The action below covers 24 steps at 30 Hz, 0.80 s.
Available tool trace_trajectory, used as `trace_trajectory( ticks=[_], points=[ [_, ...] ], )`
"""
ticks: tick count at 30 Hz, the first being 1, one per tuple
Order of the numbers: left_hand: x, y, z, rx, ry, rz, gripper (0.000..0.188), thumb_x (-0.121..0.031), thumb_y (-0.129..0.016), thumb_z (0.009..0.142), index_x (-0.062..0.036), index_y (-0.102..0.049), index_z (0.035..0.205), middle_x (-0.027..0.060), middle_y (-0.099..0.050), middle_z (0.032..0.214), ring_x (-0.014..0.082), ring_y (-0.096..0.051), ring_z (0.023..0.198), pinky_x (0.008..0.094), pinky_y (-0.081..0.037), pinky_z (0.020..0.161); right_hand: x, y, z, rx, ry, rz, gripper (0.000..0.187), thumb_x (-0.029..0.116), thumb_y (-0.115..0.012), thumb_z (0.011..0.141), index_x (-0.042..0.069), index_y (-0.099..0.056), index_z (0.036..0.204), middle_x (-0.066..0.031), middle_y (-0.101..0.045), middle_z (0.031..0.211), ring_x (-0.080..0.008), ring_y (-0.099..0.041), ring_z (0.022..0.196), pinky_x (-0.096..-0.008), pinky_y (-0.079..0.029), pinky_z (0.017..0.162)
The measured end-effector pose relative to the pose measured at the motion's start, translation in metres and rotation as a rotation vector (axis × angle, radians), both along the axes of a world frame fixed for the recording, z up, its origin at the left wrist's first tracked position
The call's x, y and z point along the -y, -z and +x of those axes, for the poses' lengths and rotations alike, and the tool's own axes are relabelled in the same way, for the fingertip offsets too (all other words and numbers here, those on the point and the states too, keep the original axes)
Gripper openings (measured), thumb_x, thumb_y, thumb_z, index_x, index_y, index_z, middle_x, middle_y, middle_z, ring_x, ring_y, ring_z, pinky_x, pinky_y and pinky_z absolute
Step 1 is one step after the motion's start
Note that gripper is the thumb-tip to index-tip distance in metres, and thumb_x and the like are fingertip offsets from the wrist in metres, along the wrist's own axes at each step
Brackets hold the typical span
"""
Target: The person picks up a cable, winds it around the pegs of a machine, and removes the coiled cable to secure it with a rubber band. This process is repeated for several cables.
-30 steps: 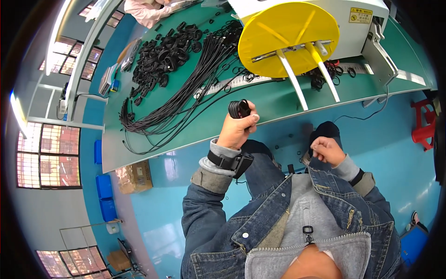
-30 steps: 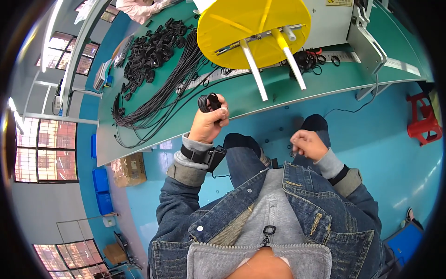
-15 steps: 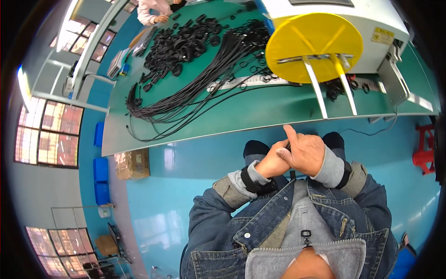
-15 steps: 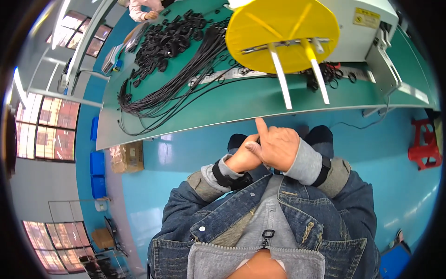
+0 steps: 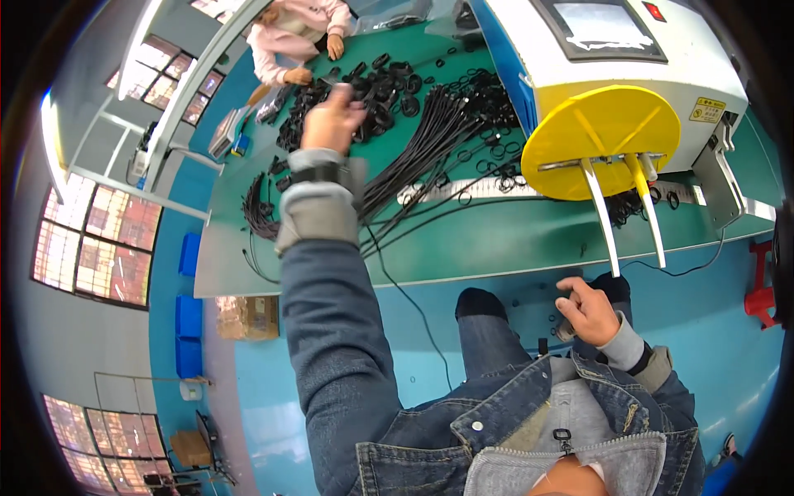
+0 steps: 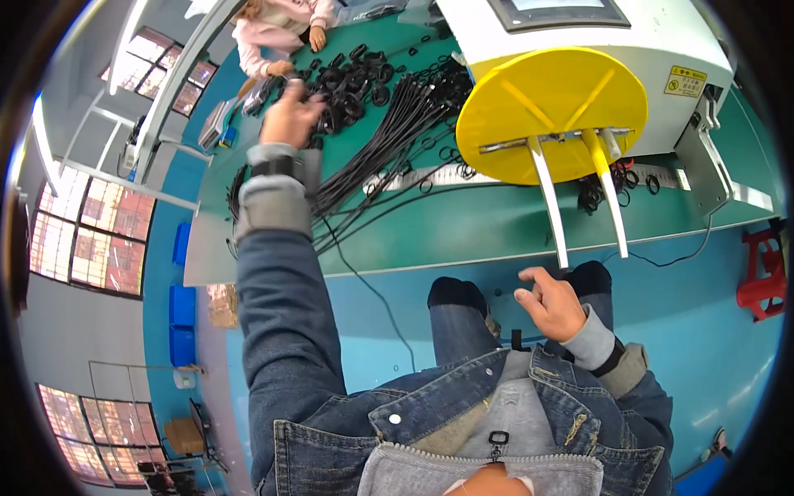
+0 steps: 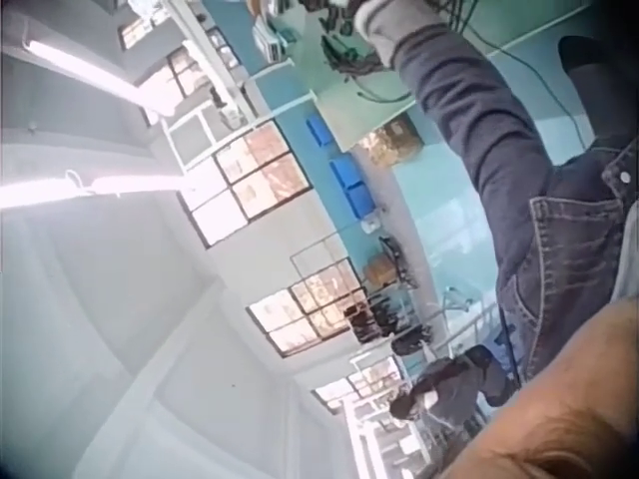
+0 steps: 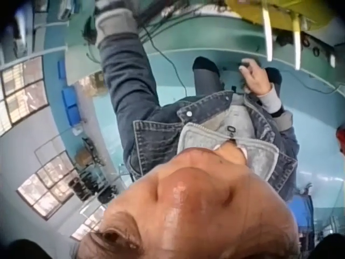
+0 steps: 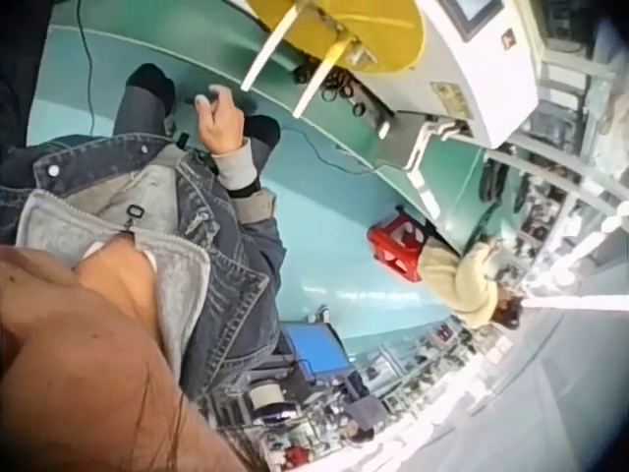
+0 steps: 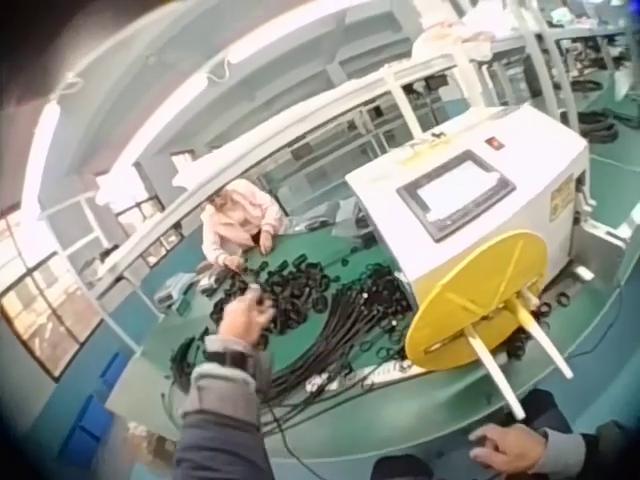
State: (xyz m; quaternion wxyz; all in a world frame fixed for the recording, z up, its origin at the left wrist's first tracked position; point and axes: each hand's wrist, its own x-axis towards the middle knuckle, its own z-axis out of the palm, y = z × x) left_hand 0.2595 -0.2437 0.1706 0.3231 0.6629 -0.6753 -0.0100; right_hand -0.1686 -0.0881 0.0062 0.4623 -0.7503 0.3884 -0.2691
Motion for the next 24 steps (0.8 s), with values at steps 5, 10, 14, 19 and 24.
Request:
trace_trajectory(
  ticks=[5,10,14,19,24],
  points=[
    [0.025,0.034,0.095,-0.272,-0.025,0.08,0.035,-0.025,-0.07,0.07,0.0009,-0.062,0.092,0.0084,-0.063,0.076,0.0206,-0.06,0.075,0.0307,-0.047,0.067,0.008,0.003,-0.004,0.016,0.089,0.053,0.023,0.014,-0.057,0.08,-0.001,-0.052,0.097,-0.0078,-0.047,0.052,-0.0168,-0.046,0.045,-0.0298,-0.036,0.044],
    [-0.016,0.118,0.025,0.011,0.023,0.514,0.026,-0.016,-0.065,0.074,-0.002,-0.063,0.096,0.0115,-0.064,0.093,0.0213,-0.062,0.083,0.0325,-0.047,0.073,0.013,0.009,-0.004,-0.016,0.047,0.064,0.019,0.015,-0.059,0.079,0.001,-0.054,0.091,-0.009,-0.05,0.051,-0.0216,-0.051,0.045,-0.0324,-0.039,0.045],
    [-0.043,0.133,-0.005,0.402,-0.101,0.161,0.022,-0.016,-0.06,0.076,-0.0065,-0.064,0.096,0.0145,-0.063,0.091,0.0306,-0.061,0.081,0.038,-0.048,0.072,0.012,0.009,0.004,-0.033,-0.007,0.056,0.016,0.015,-0.059,0.078,0.002,-0.055,0.088,-0.0097,-0.05,0.052,-0.0218,-0.051,0.045,-0.0328,-0.039,0.044],
    [-0.037,0.136,-0.007,0.603,-0.261,0.278,0.017,-0.016,-0.054,0.079,-0.0097,-0.064,0.091,0.0155,-0.062,0.09,0.0358,-0.059,0.078,0.0413,-0.048,0.069,0.005,-0.003,0.003,-0.037,-0.036,0.05,0.015,0.011,-0.059,0.078,-0.001,-0.056,0.087,-0.0103,-0.053,0.054,-0.0189,-0.051,0.046,-0.03,-0.039,0.045],
    [-0.04,0.104,0.008,0.357,-0.419,-0.142,0.014,-0.012,-0.048,0.081,-0.0052,-0.059,0.084,0.0169,-0.061,0.084,0.0347,-0.06,0.073,0.0422,-0.048,0.061,-0.004,-0.005,-0.011,-0.066,0.008,0.017,0.016,0.014,-0.059,0.078,0.0,-0.056,0.085,-0.0121,-0.052,0.054,-0.0233,-0.053,0.047,-0.0327,-0.04,0.045]
  ],
)
